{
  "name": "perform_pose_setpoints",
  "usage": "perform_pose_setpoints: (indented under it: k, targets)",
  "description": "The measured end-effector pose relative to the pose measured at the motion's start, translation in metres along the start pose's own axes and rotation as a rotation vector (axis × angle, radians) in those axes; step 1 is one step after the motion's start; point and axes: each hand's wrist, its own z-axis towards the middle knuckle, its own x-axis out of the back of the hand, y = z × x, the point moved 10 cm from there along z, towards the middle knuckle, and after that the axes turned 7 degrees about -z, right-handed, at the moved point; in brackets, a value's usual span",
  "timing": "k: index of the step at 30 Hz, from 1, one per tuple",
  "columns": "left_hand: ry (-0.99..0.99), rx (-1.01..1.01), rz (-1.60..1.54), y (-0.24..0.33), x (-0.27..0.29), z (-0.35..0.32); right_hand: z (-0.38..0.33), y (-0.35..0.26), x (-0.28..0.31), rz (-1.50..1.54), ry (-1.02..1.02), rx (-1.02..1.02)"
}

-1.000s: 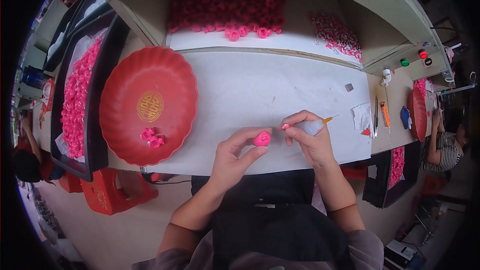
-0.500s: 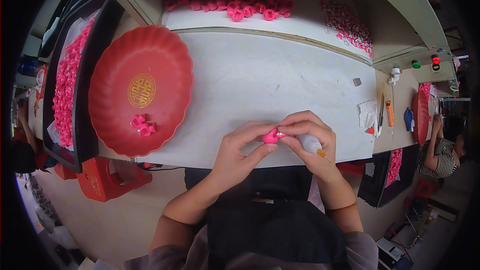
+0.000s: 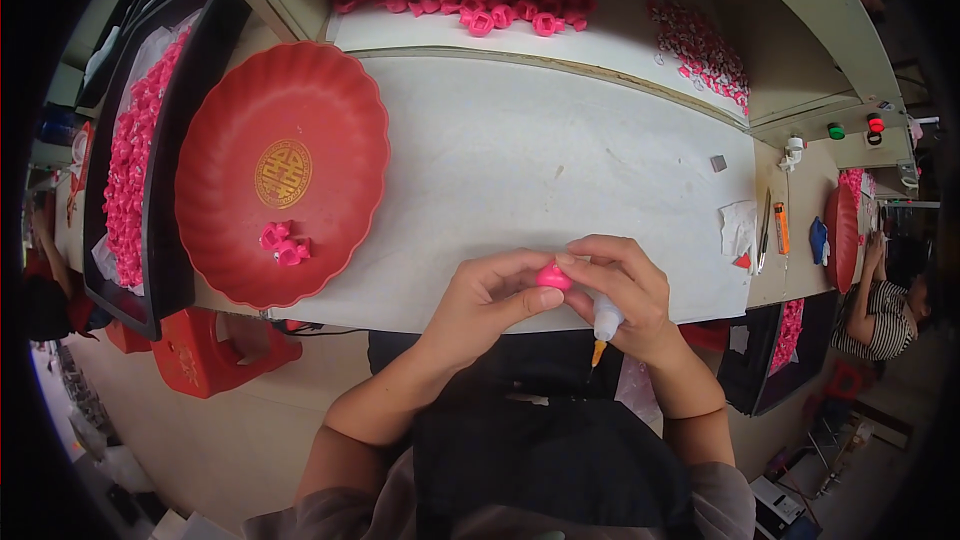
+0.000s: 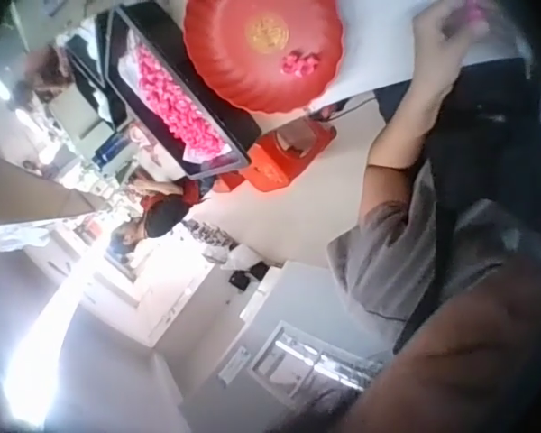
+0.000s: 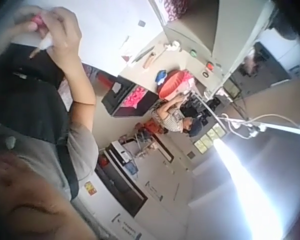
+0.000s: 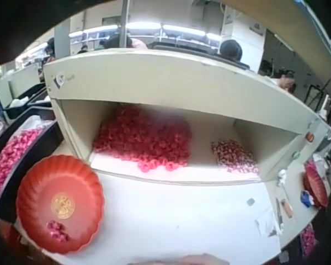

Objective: The person assembles small pink plastic components by applying glue from a bottle and joining them together by hand.

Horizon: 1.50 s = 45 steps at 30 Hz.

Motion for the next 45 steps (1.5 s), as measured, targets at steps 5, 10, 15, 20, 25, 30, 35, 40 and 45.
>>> perform_pose_setpoints:
  k: [5, 10, 15, 20, 25, 30, 35, 40, 45]
  targets:
    - [-0.071, 0.077, -0.048, -0.004, -0.013, -0.003, 0.001, 0.006, 0.004, 0.164, -0.062, -0.004]
    - [-0.127, 0.113, -0.092, -0.008, -0.022, -0.006, 0.0, -0.006, 0.004, 0.164, -0.108, 0.141]
    - [-0.118, 0.108, -0.09, -0.013, -0.024, -0.007, 0.001, -0.015, 0.008, 0.102, -0.145, 0.279]
    - [-0.062, 0.055, -0.046, -0.017, -0.02, -0.009, 0.0, -0.017, 0.006, 0.11, -0.158, 0.351]
    - [-0.036, 0.059, -0.053, -0.017, -0.017, -0.009, -0.001, -0.016, 0.004, 0.132, -0.121, 0.402]
    - [0.004, 0.038, -0.003, -0.019, -0.009, -0.009, -0.006, -0.012, 0.0, 0.169, -0.076, 0.443]
    - [0.006, 0.036, 0.004, -0.021, -0.008, -0.01, -0.01, -0.014, 0.0, 0.16, -0.051, 0.483]
    - [-0.035, 0.001, 0.009, -0.016, -0.013, -0.009, -0.011, -0.014, 0.0, 0.153, -0.045, 0.469]
    - [-0.053, 0.01, -0.004, -0.016, -0.014, -0.009, -0.013, -0.014, 0.0, 0.156, -0.027, 0.468]
